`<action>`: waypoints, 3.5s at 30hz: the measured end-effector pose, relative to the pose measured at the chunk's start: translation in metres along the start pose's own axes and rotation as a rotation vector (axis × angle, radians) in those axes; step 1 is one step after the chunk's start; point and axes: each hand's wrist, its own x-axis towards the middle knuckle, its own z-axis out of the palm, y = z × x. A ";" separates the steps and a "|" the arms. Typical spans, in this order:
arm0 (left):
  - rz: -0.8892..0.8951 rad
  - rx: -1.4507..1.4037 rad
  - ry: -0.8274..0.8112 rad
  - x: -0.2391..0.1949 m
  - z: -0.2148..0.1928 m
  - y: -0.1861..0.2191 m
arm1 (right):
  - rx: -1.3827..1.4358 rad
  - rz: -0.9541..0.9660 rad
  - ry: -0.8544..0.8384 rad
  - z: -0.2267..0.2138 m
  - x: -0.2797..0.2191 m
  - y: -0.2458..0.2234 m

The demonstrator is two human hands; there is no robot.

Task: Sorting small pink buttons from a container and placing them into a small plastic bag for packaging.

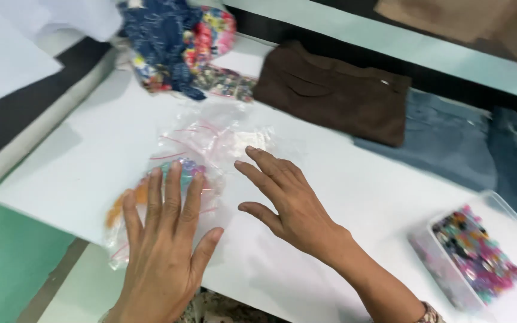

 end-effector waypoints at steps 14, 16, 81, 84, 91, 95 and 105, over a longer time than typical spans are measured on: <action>0.691 -0.653 -0.224 0.088 0.143 0.252 | -0.254 0.760 0.123 -0.184 -0.270 0.050; 0.717 -0.711 -0.245 0.100 0.164 0.283 | -0.308 0.859 0.100 -0.199 -0.295 0.062; 0.317 -0.393 -0.785 0.121 0.189 0.148 | -0.308 0.689 -0.290 -0.032 -0.176 0.095; 0.322 -0.360 -0.766 0.116 0.194 0.143 | -0.252 0.759 -0.311 -0.017 -0.170 0.103; 0.344 -0.340 -0.793 0.119 0.189 0.146 | -0.210 0.750 -0.233 -0.024 -0.169 0.096; 0.323 -0.329 -0.770 0.129 0.162 0.163 | -0.241 0.686 -0.145 -0.065 -0.168 0.075; 0.639 -0.636 -0.289 0.140 0.195 0.282 | -0.464 0.886 0.012 -0.194 -0.243 0.069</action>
